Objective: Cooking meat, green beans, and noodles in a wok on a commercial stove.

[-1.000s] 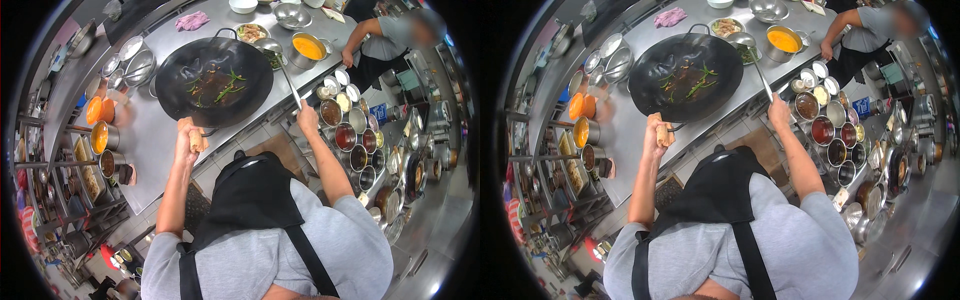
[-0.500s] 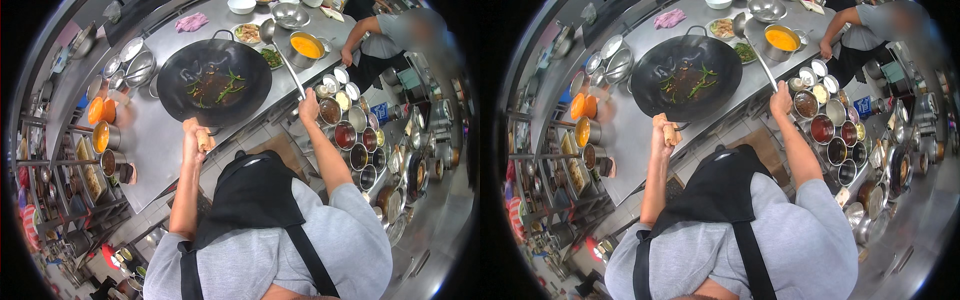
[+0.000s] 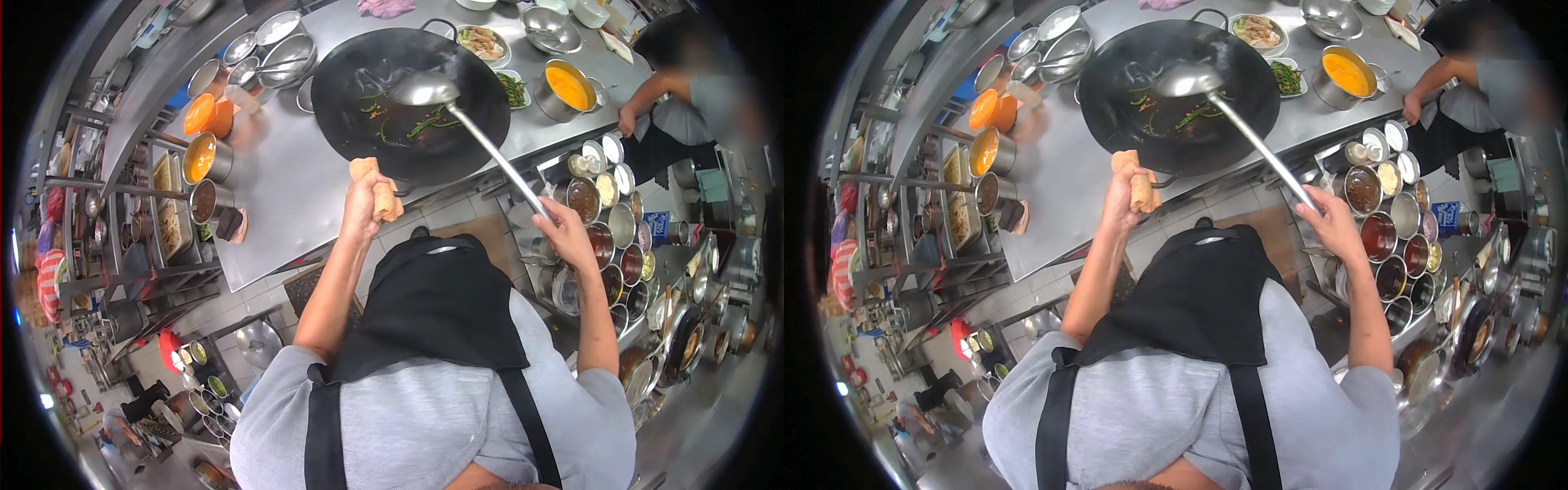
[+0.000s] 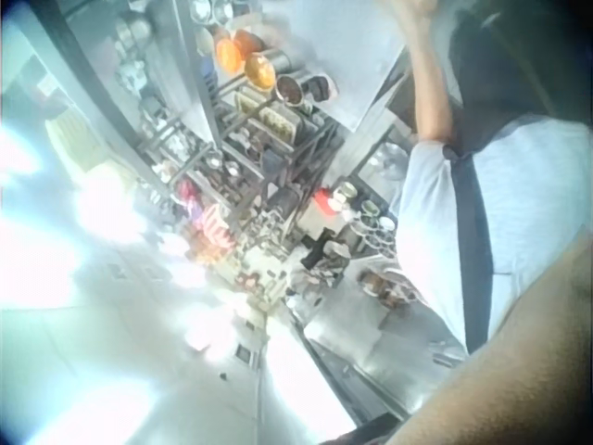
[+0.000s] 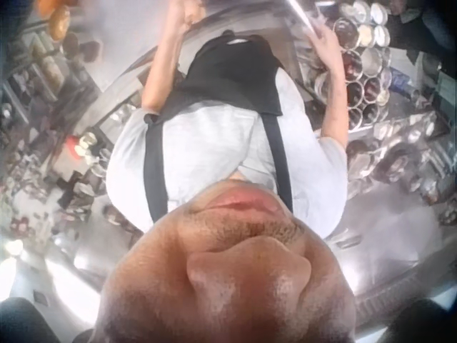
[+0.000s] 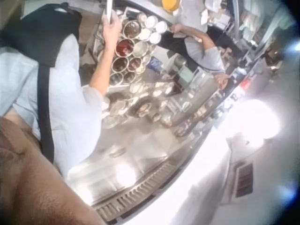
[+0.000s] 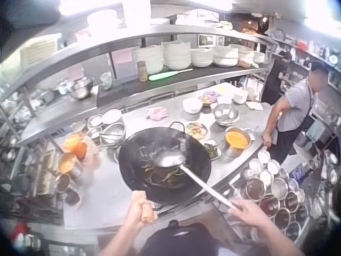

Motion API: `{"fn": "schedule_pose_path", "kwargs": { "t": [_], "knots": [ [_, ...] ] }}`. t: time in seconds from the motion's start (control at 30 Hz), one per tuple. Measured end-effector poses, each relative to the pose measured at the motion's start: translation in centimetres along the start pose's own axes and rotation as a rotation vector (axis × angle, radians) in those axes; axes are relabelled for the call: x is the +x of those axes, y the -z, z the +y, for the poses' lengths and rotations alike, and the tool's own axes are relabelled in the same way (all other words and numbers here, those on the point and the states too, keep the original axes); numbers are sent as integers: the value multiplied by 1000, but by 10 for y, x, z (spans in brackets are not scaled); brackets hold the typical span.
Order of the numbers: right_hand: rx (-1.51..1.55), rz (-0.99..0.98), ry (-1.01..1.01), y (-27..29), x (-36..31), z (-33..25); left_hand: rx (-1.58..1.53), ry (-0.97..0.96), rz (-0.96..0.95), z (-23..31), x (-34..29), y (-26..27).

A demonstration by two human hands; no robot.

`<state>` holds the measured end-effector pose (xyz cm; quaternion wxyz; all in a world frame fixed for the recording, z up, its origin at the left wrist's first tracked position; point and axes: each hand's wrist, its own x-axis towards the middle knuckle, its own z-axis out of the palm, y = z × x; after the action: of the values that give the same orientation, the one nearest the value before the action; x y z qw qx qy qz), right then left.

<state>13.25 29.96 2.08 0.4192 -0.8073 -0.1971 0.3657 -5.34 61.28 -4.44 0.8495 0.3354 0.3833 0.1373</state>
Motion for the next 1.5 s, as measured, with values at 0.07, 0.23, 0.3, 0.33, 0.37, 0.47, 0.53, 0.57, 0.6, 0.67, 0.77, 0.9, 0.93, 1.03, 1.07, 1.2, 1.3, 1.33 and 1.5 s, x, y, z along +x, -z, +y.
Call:
{"fn": "schedule_pose_path", "kwargs": {
  "t": [0.07,0.23,0.3,0.33,0.37,0.47,0.53,0.57,0.6,0.67,0.77,0.9,0.93,1.03,1.07,1.2,1.3,1.33,1.5],
  "knots": [
    [-143,141,513,-20,13,8,22,-85,75,2,1,-15],
    [-499,291,411,-48,64,-4,147,-224,56,9,13,-24],
    [-518,329,416,-24,75,26,177,-258,-14,24,25,-22],
    [-570,388,395,-11,70,38,177,-267,-19,28,27,-25],
    [-583,401,363,4,64,47,186,-250,-3,33,28,-30],
    [-580,430,259,17,63,46,243,-248,17,41,33,-39],
    [-455,493,329,3,92,40,303,-259,16,43,40,-42],
    [-388,511,388,-9,115,43,270,-282,48,43,45,-44],
    [-324,524,451,-20,137,44,235,-306,84,44,47,-46],
    [-327,494,368,-29,148,28,241,-322,45,51,42,-55],
    [-398,443,280,-5,127,37,219,-299,34,60,45,-62],
    [-584,536,250,40,86,72,178,-273,3,66,68,-63],
    [-626,614,310,46,78,78,183,-265,-3,67,71,-66],
    [-741,618,214,58,64,86,206,-351,9,68,85,-71],
    [-774,649,202,58,60,86,208,-343,5,67,92,-70],
    [-796,735,139,47,52,73,182,-383,19,61,116,-62],
    [-753,716,185,37,52,56,234,-422,67,58,107,-70],
    [-747,707,195,29,59,50,257,-477,95,58,102,-75],
    [22,316,330,-30,119,25,235,-424,64,62,92,-83]
  ]
}}
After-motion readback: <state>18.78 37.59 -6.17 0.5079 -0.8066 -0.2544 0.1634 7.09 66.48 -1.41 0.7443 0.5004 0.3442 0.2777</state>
